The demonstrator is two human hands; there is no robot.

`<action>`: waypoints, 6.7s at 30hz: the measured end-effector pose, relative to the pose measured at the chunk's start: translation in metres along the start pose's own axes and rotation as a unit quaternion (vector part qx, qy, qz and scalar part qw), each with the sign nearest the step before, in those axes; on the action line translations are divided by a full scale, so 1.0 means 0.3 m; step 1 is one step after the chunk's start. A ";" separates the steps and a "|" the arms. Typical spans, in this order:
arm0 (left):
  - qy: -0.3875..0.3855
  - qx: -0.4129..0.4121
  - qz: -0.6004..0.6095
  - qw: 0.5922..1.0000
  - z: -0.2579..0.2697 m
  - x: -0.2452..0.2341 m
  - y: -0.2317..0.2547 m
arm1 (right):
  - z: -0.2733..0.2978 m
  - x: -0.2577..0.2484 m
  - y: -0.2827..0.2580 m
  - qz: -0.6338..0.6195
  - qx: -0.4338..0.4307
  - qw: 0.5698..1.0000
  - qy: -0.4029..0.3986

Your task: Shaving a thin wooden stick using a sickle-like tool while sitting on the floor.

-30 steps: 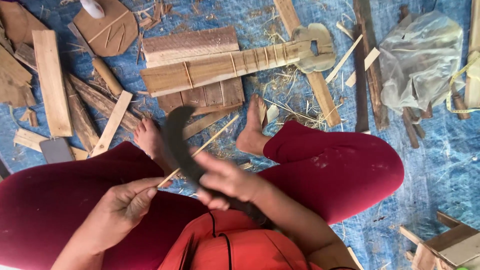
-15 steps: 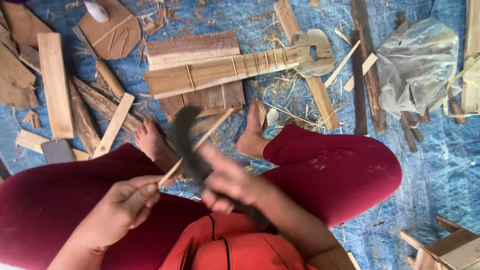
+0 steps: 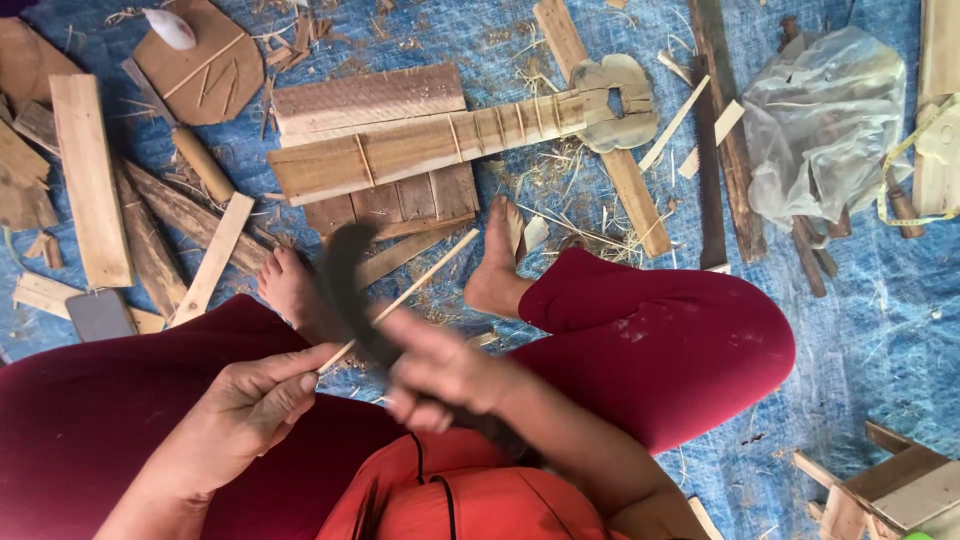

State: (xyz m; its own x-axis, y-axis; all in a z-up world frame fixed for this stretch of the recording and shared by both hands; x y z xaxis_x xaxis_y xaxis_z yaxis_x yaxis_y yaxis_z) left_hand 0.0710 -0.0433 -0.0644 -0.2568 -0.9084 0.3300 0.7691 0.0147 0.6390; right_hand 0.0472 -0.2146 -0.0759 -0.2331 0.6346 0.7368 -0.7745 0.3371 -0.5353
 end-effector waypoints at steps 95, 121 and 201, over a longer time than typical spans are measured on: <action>0.048 0.139 -0.123 0.981 0.010 0.041 0.116 | 0.029 -0.159 -0.121 0.050 -0.100 0.989 0.099; 0.100 0.115 -0.227 0.962 0.038 -0.021 0.098 | -0.011 -0.135 0.054 0.134 0.018 0.986 0.101; 0.183 0.153 -0.323 0.916 0.087 -0.051 0.177 | 0.043 -0.025 -0.158 -0.001 -0.059 0.996 0.073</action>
State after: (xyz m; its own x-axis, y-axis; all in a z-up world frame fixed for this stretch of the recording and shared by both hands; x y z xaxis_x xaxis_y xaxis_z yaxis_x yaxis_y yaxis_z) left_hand 0.1006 -0.0177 -0.0174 -0.3437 -0.8477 -0.4041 0.3116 -0.5089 0.8025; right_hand 0.0782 -0.2442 -0.0508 -0.1365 0.7253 0.6748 -0.6985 0.4126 -0.5847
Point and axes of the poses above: each hand's wrist, its own z-axis away from the middle knuckle, its own x-axis out of the palm, y = z × x, the point moved 10 cm from there along -z, towards the middle knuckle, and after that the axes turned 7 degrees about z, right-handed, at the moved point
